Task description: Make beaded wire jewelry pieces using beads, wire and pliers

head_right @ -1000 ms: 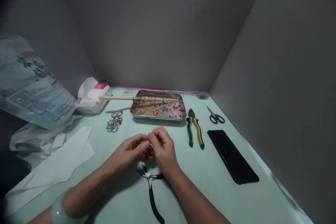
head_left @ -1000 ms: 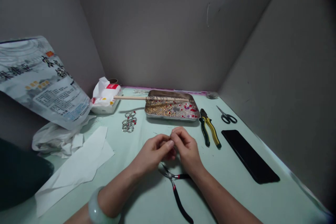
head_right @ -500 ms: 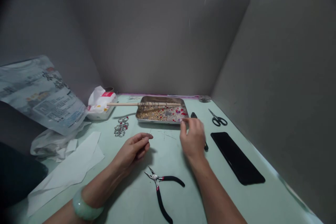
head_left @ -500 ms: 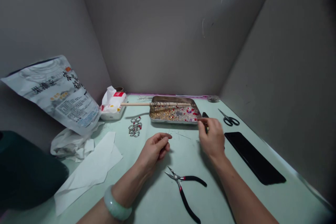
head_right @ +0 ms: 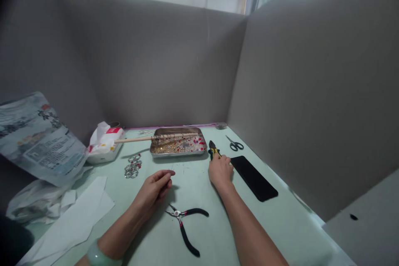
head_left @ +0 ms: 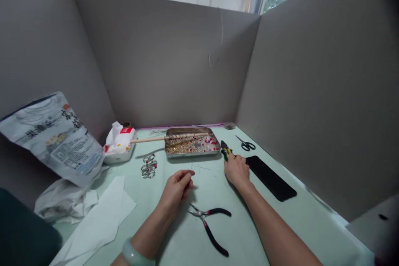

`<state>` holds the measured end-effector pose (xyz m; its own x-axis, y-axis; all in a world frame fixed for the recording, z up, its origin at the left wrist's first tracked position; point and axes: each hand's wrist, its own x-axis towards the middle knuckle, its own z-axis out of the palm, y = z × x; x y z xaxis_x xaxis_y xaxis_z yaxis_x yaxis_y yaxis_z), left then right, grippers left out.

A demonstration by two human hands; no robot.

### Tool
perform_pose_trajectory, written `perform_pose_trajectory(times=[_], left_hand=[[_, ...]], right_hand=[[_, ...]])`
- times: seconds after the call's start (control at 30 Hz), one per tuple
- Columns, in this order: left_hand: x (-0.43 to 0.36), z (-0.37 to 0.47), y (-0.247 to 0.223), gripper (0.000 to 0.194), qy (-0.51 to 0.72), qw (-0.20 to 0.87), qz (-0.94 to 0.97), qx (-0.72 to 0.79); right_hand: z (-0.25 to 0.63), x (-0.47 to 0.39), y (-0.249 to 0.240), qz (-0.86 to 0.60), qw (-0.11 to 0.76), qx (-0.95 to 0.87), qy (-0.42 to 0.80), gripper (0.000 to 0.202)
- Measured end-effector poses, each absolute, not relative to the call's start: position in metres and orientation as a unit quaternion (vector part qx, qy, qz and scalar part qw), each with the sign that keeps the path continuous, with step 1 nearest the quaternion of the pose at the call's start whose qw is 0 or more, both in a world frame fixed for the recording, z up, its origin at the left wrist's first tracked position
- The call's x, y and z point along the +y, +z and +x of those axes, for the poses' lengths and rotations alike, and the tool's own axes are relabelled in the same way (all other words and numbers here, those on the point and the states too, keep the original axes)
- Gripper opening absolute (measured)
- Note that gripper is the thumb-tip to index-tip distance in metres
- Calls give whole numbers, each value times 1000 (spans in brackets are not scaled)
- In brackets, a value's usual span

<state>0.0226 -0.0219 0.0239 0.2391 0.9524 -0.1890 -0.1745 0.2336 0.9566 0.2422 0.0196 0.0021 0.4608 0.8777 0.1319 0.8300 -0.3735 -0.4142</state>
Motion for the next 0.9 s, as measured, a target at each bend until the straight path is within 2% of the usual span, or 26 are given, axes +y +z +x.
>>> perform_pose_trajectory(times=[0.27,0.3,0.37,0.43,0.57,0.63,0.8,0.9], left_hand=[[-24,22,26,39,444,643,451,431],[-24,22,26,39,443,644,452,430],[-25,23,26,40,443,644,455,427],[-25,24,26,40,446,642,454,427],[-23,23,27,39,460,630,450,435],[-21,21,29,39,470,626,443,436],[-11,19,53,39,514,624,422,411],[1,21,78,36,546,608,421,394]], right_hand=[[282,-23,35,-725,352,-506,309,36],[282,-33,37,-696,391,-499,338,35],[273,-49,39,-548,564,-407,465,35],[260,-59,39,-454,615,-339,549,33],[239,-62,38,-398,598,-306,625,31],[233,-60,36,-423,574,-320,623,29],[217,-48,44,-479,442,-445,615,38],[200,-36,61,-446,448,-524,571,35]])
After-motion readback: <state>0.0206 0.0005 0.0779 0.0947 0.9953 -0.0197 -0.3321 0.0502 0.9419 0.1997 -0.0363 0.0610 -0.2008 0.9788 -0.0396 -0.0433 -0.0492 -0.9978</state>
